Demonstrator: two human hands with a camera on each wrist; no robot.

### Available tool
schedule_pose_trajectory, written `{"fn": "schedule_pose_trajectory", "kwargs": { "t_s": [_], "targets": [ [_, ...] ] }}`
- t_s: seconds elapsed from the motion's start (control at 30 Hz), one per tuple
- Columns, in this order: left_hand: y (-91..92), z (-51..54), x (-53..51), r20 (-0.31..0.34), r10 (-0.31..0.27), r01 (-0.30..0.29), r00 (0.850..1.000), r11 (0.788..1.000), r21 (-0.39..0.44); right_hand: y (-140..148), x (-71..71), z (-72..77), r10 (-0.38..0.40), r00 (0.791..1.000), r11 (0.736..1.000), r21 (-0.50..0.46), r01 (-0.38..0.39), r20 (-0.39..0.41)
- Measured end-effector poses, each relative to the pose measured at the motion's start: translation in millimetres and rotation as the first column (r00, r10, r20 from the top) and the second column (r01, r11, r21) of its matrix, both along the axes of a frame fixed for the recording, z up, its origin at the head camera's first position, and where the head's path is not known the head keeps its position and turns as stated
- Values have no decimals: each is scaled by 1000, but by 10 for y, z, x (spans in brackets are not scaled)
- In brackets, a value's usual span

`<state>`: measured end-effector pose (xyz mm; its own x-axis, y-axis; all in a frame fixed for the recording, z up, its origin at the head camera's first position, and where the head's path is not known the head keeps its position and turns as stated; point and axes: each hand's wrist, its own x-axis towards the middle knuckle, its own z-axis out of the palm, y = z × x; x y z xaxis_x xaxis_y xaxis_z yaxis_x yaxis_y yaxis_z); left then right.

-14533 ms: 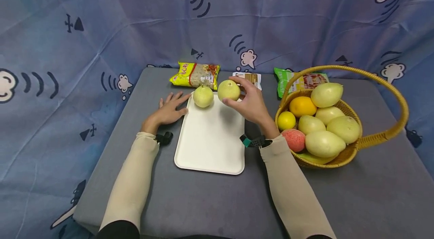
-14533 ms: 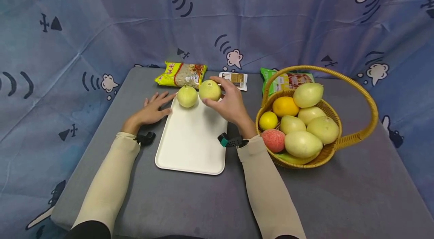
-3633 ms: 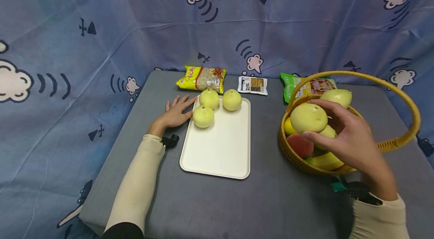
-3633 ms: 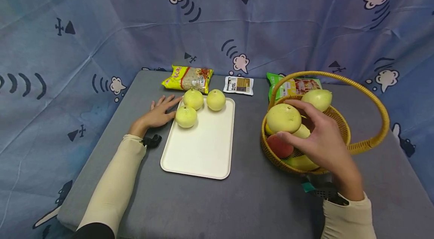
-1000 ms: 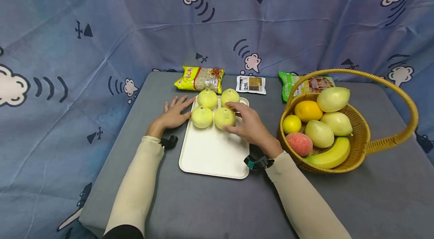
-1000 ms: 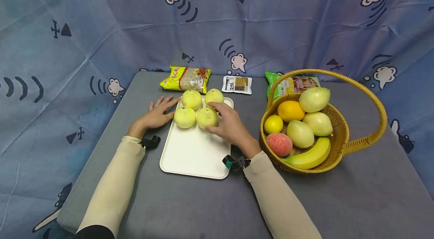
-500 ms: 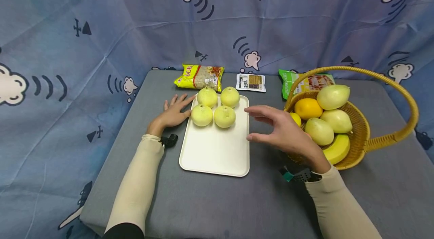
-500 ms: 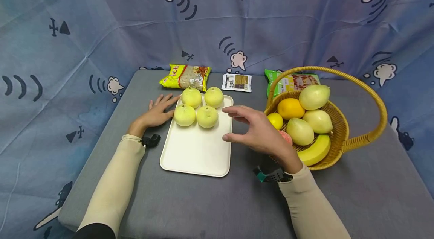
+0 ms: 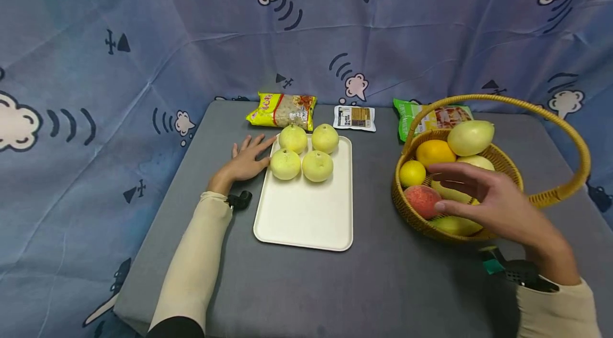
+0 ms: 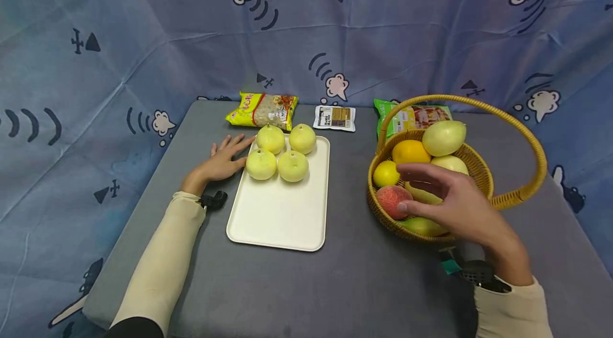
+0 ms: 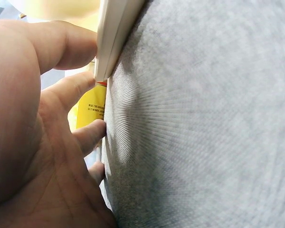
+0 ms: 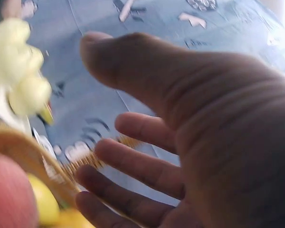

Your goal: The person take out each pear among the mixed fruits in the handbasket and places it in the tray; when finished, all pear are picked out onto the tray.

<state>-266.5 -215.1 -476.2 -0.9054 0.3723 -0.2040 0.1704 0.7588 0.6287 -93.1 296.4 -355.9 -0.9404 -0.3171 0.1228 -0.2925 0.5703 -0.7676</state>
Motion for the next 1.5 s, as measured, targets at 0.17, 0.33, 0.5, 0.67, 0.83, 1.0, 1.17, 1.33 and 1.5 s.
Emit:
{"fn": "schedule_pose_trajectory", "kwargs": {
  "t_s": [0.17,0.33,0.5,0.67,0.83,1.0,1.17,1.33,1.5],
  "targets": [
    [25,59,30,6,9,-8,1000,1000,-22,275,110,-15,-109,994,988,104,110,-20],
    [23,73,39,5,7,-7,1000,1000,-24,348,131,12,-177,984,963,204,178,-26],
    [22,60,35,6,9,-9,1000,999,-32,352,63,18,-217,974,923,314,224,-59],
    [28,44,38,6,4,-4,1000,1000,-28,362,-44,-31,-214,976,898,383,216,-49],
    [32,43,51,3,7,-7,1000,1000,-24,391,-157,-107,-176,984,887,432,163,-11],
    [29,36,49,-4,2,-3,1000,1000,-19,376,-237,-191,-167,986,872,469,143,11],
    [28,49,55,-3,1,-1,1000,1000,-19,350,-292,-257,-183,982,857,496,142,35],
    [29,58,51,-7,9,-9,1000,1000,-15,345,-334,-305,-189,981,849,510,137,52],
    [24,68,42,-5,5,-5,1000,1000,-17,357,-337,-344,-210,975,843,519,143,73]
  ]
}}
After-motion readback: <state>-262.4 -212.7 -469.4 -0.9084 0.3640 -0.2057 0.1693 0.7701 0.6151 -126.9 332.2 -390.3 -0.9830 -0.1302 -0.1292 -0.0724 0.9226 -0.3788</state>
